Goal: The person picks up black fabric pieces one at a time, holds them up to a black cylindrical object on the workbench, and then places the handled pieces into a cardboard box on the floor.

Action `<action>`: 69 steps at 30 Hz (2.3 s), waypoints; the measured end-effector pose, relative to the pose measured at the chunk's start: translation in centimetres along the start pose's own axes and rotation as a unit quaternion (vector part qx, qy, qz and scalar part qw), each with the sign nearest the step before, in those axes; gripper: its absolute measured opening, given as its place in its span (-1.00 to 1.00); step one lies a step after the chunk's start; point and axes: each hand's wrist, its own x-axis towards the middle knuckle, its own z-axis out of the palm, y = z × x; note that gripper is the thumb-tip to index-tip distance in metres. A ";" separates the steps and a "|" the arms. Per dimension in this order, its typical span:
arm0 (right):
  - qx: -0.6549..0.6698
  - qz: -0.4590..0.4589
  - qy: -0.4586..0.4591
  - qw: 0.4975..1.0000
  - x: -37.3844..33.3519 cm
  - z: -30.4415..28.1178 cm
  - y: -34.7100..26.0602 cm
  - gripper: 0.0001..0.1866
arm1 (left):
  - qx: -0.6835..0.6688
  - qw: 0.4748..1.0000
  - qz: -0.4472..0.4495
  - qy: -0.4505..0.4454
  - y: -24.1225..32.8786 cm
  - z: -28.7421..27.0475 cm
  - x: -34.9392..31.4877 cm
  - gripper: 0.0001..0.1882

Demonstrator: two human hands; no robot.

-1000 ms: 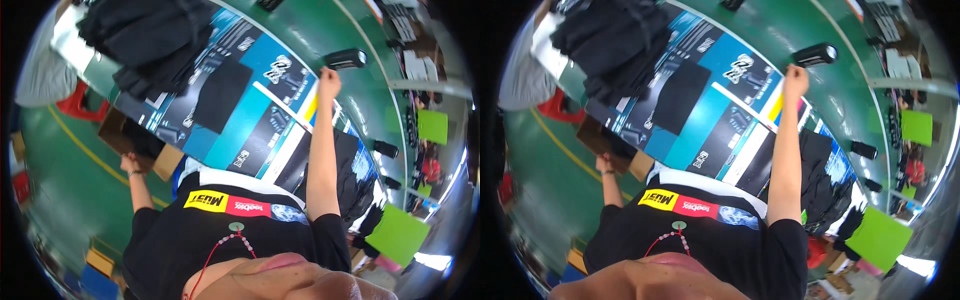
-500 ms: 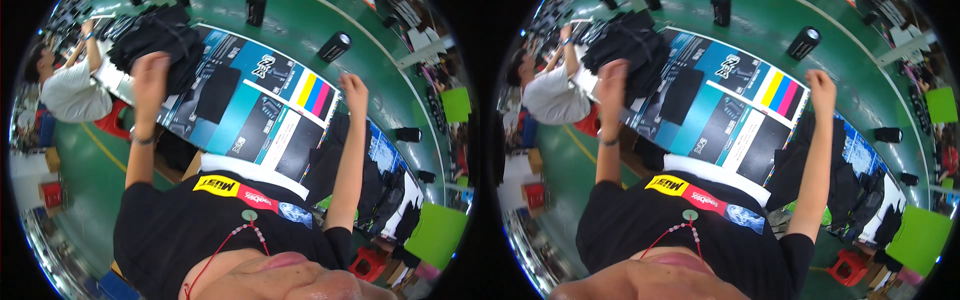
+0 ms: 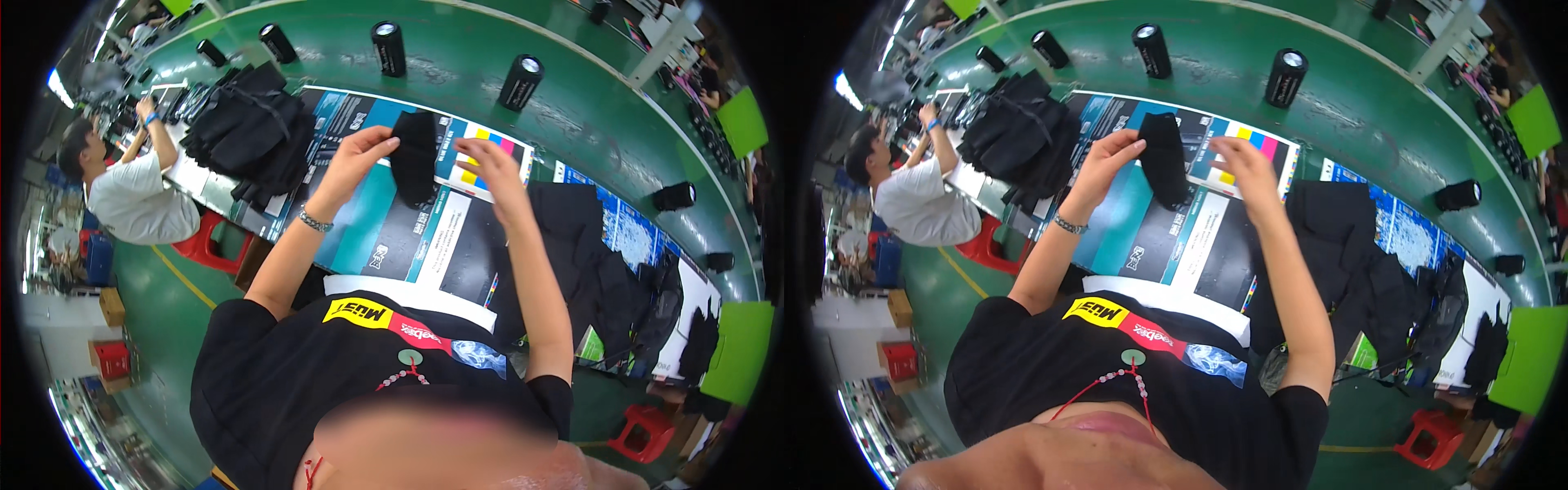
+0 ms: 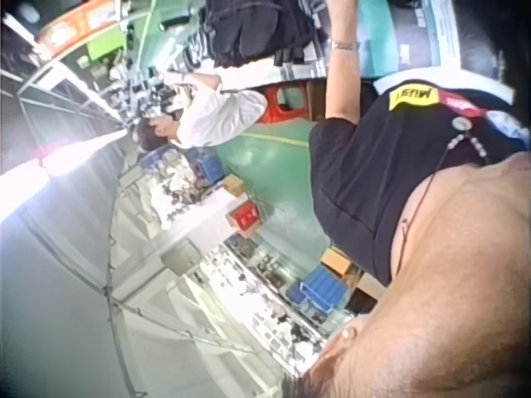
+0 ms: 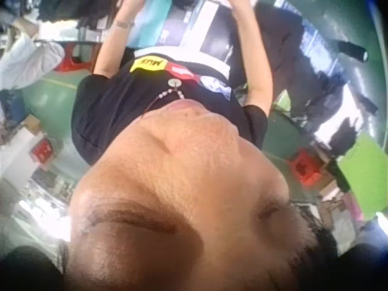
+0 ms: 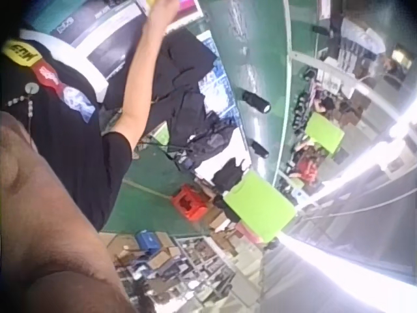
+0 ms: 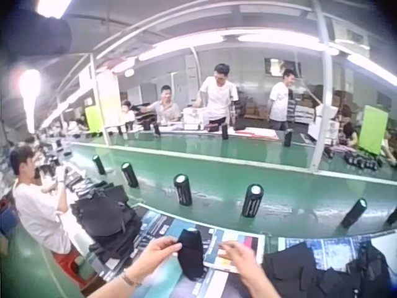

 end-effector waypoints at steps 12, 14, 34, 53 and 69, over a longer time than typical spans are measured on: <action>0.041 -0.078 0.146 0.985 -3.0 0.8 -4.0 -0.80 | -0.039 0.983 0.149 -0.099 1.7 11.0 5.4 -0.88; 0.018 -0.099 0.144 0.984 -3.7 -0.3 -3.9 -0.80 | -0.043 0.983 0.127 -0.126 1.8 11.8 5.5 -0.88; -0.138 -0.028 0.090 0.986 -1.9 -10.0 -8.0 -0.73 | 0.014 0.953 -0.074 -0.294 2.0 13.6 12.4 -0.81; 0.057 0.132 0.267 0.953 16.1 -22.6 -4.9 -0.79 | -0.208 0.965 -0.134 -0.092 -7.2 20.1 30.5 -0.84; -0.018 0.245 0.202 0.948 12.6 -23.1 -6.0 -0.79 | -0.135 0.977 -0.141 -0.087 -6.5 24.0 26.4 -0.83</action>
